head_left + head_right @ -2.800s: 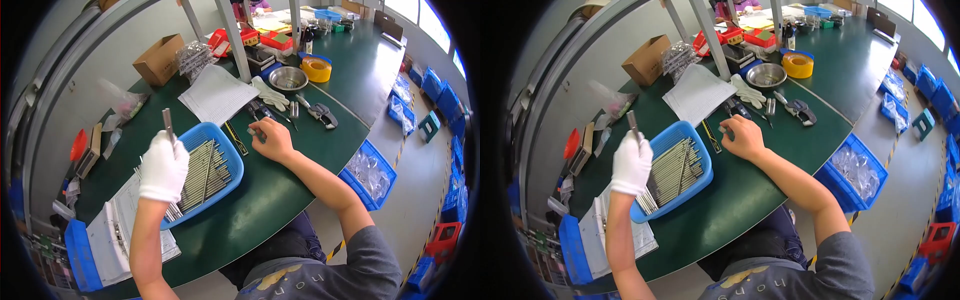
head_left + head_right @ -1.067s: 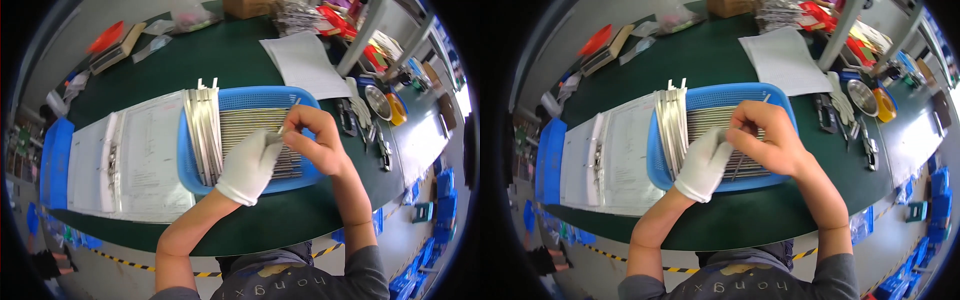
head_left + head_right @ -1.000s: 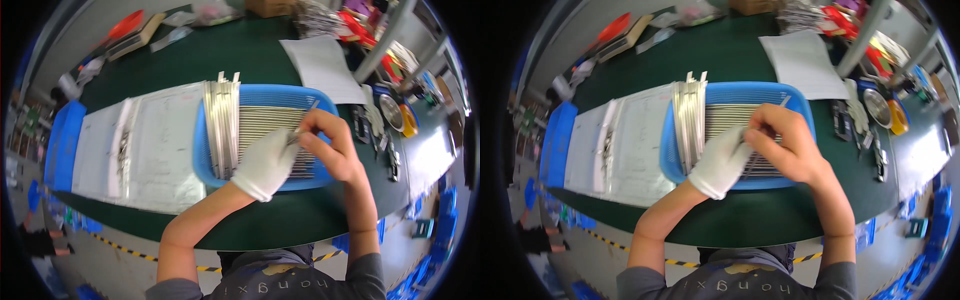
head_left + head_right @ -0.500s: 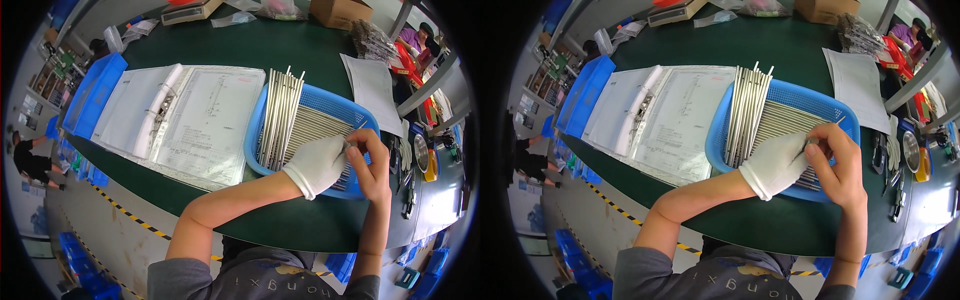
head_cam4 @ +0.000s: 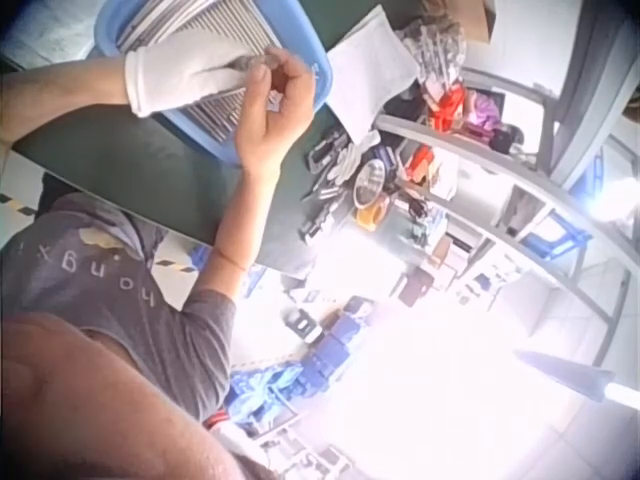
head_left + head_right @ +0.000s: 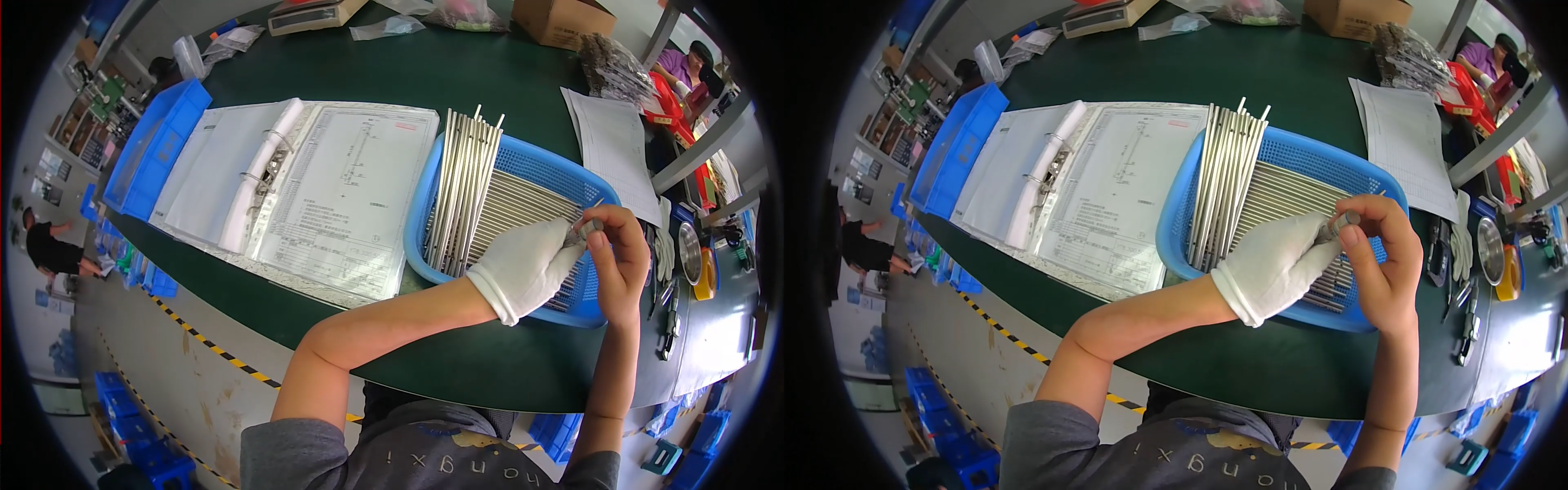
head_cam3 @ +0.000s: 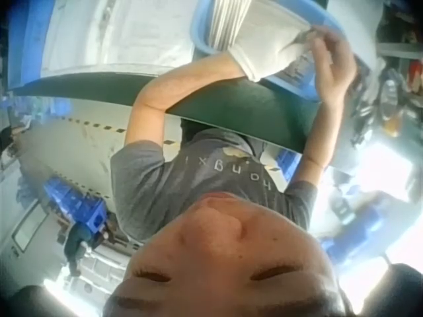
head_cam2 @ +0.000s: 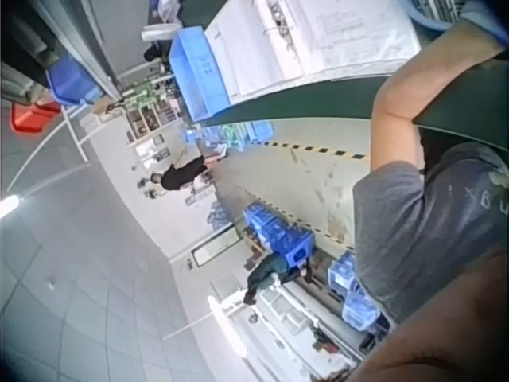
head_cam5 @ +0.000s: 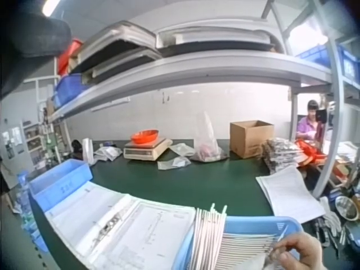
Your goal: Measure the dimensions of metal rods using a digital caliper and a micrometer in a factory setting.
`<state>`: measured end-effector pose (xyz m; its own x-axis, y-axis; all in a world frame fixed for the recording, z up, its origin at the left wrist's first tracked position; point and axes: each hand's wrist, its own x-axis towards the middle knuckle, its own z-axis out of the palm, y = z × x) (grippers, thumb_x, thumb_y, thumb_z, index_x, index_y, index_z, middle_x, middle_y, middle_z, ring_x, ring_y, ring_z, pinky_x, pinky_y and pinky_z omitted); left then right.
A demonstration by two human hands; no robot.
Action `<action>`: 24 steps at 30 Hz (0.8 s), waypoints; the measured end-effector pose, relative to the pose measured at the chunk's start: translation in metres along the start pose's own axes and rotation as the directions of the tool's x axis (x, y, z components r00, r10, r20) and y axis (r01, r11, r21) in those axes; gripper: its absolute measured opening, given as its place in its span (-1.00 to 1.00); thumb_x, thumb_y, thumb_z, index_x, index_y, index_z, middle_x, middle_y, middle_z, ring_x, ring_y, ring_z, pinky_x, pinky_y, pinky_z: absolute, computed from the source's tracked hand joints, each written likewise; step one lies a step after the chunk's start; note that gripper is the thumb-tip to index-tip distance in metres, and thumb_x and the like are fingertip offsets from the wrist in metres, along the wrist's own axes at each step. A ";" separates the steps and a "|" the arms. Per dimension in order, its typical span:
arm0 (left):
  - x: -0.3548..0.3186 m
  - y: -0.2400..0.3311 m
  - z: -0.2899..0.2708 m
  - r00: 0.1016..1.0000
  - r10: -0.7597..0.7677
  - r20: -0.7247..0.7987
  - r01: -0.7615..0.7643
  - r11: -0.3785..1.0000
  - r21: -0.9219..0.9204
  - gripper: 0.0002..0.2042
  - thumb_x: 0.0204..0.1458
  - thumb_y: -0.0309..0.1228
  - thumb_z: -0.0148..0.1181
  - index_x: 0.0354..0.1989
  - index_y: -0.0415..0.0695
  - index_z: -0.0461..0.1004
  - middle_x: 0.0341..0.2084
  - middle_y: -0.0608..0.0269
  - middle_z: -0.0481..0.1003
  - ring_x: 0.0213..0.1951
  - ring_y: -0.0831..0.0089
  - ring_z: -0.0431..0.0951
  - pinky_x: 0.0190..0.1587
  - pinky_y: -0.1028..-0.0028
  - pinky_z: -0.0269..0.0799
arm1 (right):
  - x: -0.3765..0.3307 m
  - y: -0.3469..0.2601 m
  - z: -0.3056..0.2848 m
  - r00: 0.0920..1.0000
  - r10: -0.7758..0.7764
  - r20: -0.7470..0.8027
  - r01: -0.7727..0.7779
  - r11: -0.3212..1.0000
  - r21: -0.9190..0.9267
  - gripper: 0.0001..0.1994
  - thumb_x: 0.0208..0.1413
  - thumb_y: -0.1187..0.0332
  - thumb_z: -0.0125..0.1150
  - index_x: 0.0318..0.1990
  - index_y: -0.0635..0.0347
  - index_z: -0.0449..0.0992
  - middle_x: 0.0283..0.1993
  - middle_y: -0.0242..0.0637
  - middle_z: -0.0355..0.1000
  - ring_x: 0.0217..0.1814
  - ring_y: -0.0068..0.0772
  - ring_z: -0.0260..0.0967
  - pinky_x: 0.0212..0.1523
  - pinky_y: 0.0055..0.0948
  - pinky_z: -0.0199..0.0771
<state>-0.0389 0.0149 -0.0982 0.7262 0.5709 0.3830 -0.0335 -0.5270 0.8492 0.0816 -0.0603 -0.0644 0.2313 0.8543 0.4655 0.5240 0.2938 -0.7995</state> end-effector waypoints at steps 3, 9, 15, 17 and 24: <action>0.000 -0.002 0.001 0.999 0.028 -0.017 -0.028 1.000 -0.007 -0.75 0.02 -0.27 -0.10 -0.49 -0.23 0.33 -0.63 -0.01 0.40 -0.51 0.04 0.41 -0.47 0.21 0.30 | -0.002 0.005 0.002 0.999 0.047 0.008 -0.047 0.996 0.081 -0.81 -0.04 0.51 0.02 -0.23 0.32 0.36 -0.38 -0.34 0.35 -0.38 -0.63 0.22 -0.30 -0.66 0.24; 0.000 0.001 0.003 0.999 -0.041 -0.020 0.042 0.999 0.023 -0.77 0.02 -0.28 -0.09 -0.47 -0.22 0.34 -0.62 -0.03 0.41 -0.51 0.03 0.42 -0.46 0.20 0.31 | -0.002 0.006 -0.005 0.999 0.042 0.035 -0.042 0.999 -0.001 -0.82 -0.07 0.51 0.05 -0.25 0.30 0.40 -0.36 -0.36 0.37 -0.38 -0.64 0.23 -0.30 -0.66 0.23; -0.004 -0.004 0.002 1.000 -0.021 -0.022 0.021 0.999 0.026 -0.83 -0.02 -0.37 -0.04 -0.46 -0.23 0.32 -0.62 -0.01 0.39 -0.51 0.02 0.40 -0.49 0.23 0.26 | 0.001 0.006 -0.007 0.994 -0.037 0.107 0.062 0.969 -0.239 -0.76 -0.10 0.54 0.03 -0.21 0.33 0.40 -0.38 -0.28 0.38 -0.40 -0.55 0.26 -0.30 -0.66 0.23; -0.004 -0.005 -0.001 0.997 -0.068 0.046 0.066 0.997 0.034 -0.82 0.00 -0.35 -0.07 -0.45 -0.24 0.31 -0.62 -0.02 0.37 -0.52 0.05 0.38 -0.47 0.27 0.27 | 0.000 0.006 -0.008 0.989 -0.051 0.142 0.089 0.957 -0.275 -0.70 -0.15 0.52 0.07 -0.17 0.33 0.38 -0.34 -0.22 0.37 -0.36 -0.45 0.28 -0.28 -0.60 0.25; 0.003 -0.010 0.000 0.890 -0.290 0.353 0.456 0.619 -0.639 -0.70 0.08 -0.23 -0.15 -0.47 -0.24 0.31 -0.65 0.28 0.32 -0.55 0.54 0.32 -0.46 0.52 0.24 | 0.006 -0.009 0.006 0.956 -0.184 0.227 0.269 0.855 -0.444 -0.40 -0.49 0.32 0.26 -0.12 0.32 0.33 -0.14 -0.05 0.29 -0.15 -0.04 0.27 -0.14 -0.28 0.25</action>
<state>-0.0369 0.0218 -0.1055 0.8979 0.4390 -0.0342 -0.1288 0.3361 0.9330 0.0733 -0.0554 -0.0572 -0.0611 0.8605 0.5058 0.8740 0.2909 -0.3892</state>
